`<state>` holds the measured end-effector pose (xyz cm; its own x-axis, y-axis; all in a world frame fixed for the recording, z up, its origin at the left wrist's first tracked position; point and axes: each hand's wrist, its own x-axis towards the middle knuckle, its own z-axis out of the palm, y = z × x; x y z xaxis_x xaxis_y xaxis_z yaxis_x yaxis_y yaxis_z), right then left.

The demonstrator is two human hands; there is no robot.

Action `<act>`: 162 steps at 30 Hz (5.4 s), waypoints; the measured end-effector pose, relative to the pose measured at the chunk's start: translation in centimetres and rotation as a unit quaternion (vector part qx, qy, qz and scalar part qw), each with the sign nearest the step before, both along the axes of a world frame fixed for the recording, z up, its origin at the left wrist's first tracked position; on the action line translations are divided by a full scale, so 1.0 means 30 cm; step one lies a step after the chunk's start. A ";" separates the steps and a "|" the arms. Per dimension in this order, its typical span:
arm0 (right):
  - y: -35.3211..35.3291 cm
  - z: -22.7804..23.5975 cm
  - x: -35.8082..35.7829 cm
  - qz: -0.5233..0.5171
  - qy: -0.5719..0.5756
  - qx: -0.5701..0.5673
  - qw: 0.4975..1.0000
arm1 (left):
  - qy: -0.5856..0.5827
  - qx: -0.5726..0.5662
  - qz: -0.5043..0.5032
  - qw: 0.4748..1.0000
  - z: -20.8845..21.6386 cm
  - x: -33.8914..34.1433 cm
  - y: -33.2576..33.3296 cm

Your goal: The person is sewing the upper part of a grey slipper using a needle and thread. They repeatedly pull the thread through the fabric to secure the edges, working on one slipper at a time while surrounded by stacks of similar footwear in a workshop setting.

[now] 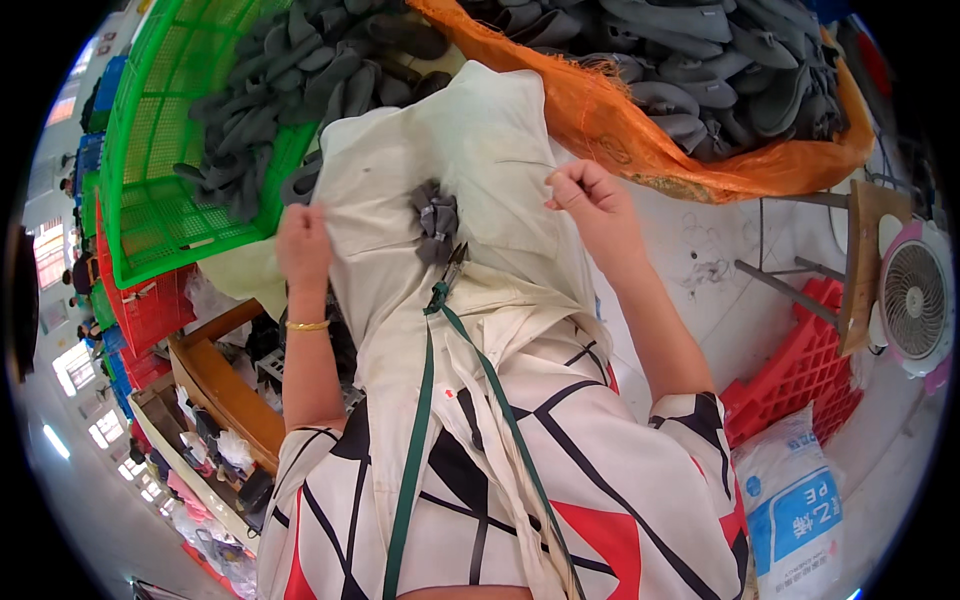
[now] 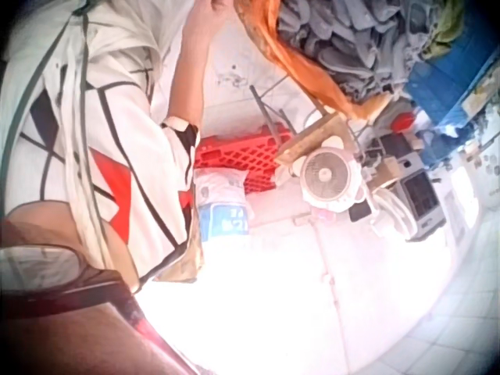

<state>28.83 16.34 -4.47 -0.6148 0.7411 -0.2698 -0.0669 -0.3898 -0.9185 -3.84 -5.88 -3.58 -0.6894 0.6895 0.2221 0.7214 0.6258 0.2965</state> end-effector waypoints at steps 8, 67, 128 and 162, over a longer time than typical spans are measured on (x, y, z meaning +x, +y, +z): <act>0.002 -0.037 -0.016 0.008 0.017 0.005 1.000 | -0.057 0.018 -0.176 0.983 0.088 0.196 0.095; 0.337 -0.220 -0.271 -0.030 -0.293 0.266 0.918 | -0.552 0.153 -0.042 0.818 -0.138 0.230 -0.107; -0.266 0.197 -0.344 0.276 -0.060 0.285 0.916 | -0.403 0.174 -0.227 0.869 0.069 0.193 -0.097; -0.205 0.128 -0.326 0.454 -0.034 0.196 0.869 | -0.251 0.185 -0.364 0.878 0.098 0.195 -0.090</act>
<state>19.05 10.20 -0.62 -0.9865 0.0021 -0.1638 0.1633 0.0899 -0.9825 2.02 -8.58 -0.65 -0.1715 0.9327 0.3174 0.6106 -0.1522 0.7772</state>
